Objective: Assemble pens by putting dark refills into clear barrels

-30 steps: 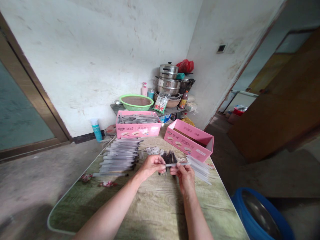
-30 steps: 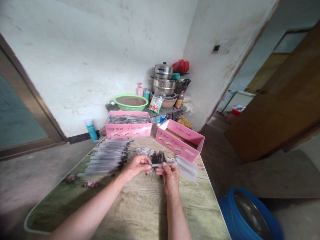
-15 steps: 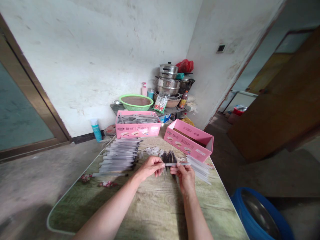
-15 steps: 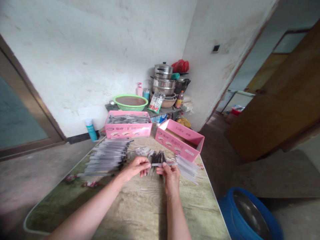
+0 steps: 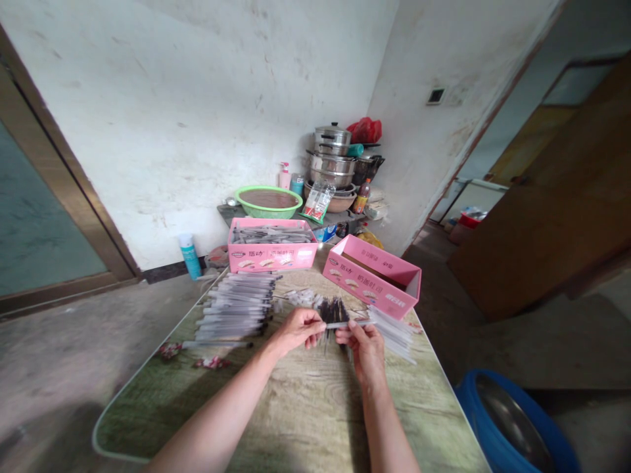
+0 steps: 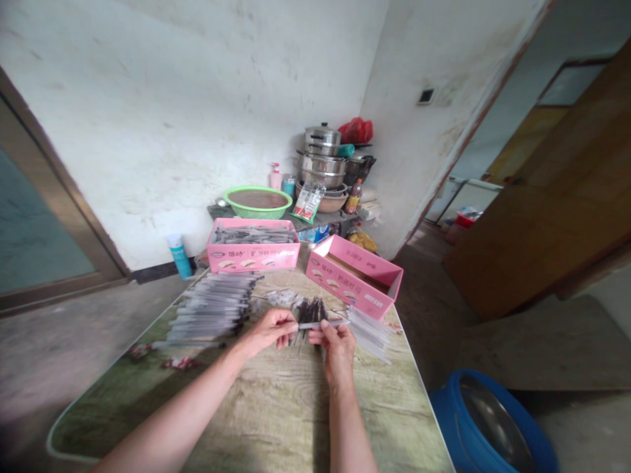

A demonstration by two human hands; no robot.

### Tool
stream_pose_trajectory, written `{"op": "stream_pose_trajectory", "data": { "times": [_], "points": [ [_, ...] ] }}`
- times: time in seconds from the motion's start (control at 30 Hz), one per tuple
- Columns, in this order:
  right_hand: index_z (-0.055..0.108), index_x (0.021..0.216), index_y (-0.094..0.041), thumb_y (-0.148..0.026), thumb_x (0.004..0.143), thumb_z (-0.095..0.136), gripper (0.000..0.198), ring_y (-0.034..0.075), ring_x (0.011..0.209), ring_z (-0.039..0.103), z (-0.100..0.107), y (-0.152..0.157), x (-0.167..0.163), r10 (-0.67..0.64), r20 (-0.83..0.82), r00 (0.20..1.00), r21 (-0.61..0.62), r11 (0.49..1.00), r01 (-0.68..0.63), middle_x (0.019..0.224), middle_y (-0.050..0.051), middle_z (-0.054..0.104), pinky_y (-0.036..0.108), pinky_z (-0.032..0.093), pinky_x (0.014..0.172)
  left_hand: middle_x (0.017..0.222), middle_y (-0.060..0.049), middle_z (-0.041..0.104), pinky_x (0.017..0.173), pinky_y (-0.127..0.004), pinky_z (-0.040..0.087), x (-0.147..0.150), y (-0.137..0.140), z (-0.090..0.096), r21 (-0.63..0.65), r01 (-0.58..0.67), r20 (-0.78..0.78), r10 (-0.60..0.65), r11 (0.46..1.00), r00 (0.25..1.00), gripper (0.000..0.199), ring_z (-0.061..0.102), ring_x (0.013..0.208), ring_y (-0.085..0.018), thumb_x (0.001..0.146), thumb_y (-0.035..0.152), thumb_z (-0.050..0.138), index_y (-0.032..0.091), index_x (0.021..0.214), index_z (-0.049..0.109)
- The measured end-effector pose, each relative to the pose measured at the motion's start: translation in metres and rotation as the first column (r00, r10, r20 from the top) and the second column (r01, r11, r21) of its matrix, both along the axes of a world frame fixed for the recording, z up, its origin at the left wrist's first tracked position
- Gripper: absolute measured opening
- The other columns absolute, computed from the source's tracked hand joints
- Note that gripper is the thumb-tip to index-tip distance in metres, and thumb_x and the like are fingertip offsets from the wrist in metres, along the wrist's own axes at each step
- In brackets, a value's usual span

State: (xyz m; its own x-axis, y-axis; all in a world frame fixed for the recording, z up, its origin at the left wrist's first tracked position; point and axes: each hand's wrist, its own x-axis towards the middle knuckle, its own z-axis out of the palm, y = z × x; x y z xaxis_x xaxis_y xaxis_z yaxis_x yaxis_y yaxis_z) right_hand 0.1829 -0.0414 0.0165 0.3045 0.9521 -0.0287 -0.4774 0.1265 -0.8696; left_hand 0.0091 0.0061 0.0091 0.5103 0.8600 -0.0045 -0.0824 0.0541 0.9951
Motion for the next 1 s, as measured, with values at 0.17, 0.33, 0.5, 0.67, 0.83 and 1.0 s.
{"op": "stream_pose_trajectory", "data": {
  "times": [0.17,0.33,0.5,0.67,0.83,1.0],
  "points": [
    [0.056,0.067,-0.017,-0.031,0.061,0.087,0.035,0.019,0.048,0.068,0.0005,0.0001,0.0,-0.004,0.001,1.0,-0.007,1.0,0.004,0.059,0.004,0.071,0.027,0.058,0.046,0.062,-0.002,0.062,0.04,-0.019,0.042,-0.0006,0.001,-0.0005,0.011,-0.06,0.049,0.06,0.998,0.997,0.041,0.057,0.048,-0.011,0.07,0.049,0.075,0.013,0.084,0.061],
    [0.055,0.066,-0.017,-0.031,0.061,0.087,0.034,0.019,0.048,0.068,0.0006,0.0001,0.0003,0.002,0.011,1.0,-0.004,1.0,-0.002,0.059,0.004,0.071,0.026,0.057,0.046,0.058,-0.003,0.06,0.033,-0.017,0.034,0.0004,0.0009,-0.0028,-0.005,0.004,-0.045,-0.004,1.0,0.999,0.046,0.053,0.041,-0.009,0.078,0.058,0.062,0.012,0.074,0.062],
    [0.054,0.065,-0.018,-0.031,0.061,0.087,0.036,0.02,0.049,0.069,0.0008,-0.0002,0.0005,0.004,0.017,1.0,-0.01,1.0,-0.003,0.059,0.004,0.071,0.026,0.058,0.046,0.058,0.001,0.059,0.035,-0.016,0.037,0.0019,0.0005,-0.0005,-0.001,-0.068,0.016,0.068,0.998,0.998,0.044,0.054,0.043,-0.008,0.063,0.048,0.079,0.012,0.08,0.06],
    [0.055,0.066,-0.017,-0.032,0.064,0.085,0.033,0.019,0.049,0.068,-0.0018,0.0006,0.0011,0.016,0.04,0.999,-0.002,1.0,-0.016,0.059,0.005,0.071,0.026,0.057,0.047,0.06,-0.003,0.062,0.033,-0.016,0.034,0.0013,-0.0011,0.0012,0.019,0.004,-0.059,-0.003,1.0,0.998,0.045,0.052,0.041,-0.008,0.076,0.056,0.064,0.011,0.074,0.061],
    [0.058,0.068,-0.017,-0.034,0.066,0.083,0.031,0.019,0.049,0.068,-0.0032,0.0008,0.001,0.024,0.067,0.997,0.005,1.0,-0.024,0.059,0.006,0.072,0.027,0.057,0.048,0.056,0.001,0.058,0.035,-0.016,0.037,0.0019,0.0,-0.0019,0.015,-0.044,-0.024,0.044,0.999,0.999,0.041,0.052,0.041,-0.008,0.066,0.048,0.077,0.012,0.078,0.062],
    [0.058,0.068,-0.017,-0.034,0.067,0.083,0.03,0.019,0.049,0.068,-0.0021,0.0,0.0005,0.03,0.077,0.997,-0.001,1.0,-0.03,0.058,0.006,0.071,0.026,0.057,0.048,0.058,-0.002,0.06,0.034,-0.017,0.036,0.0012,-0.0013,-0.0013,0.05,0.026,-0.087,-0.022,0.998,0.996,0.042,0.053,0.041,-0.008,0.075,0.053,0.067,0.012,0.072,0.061]
  ]
}}
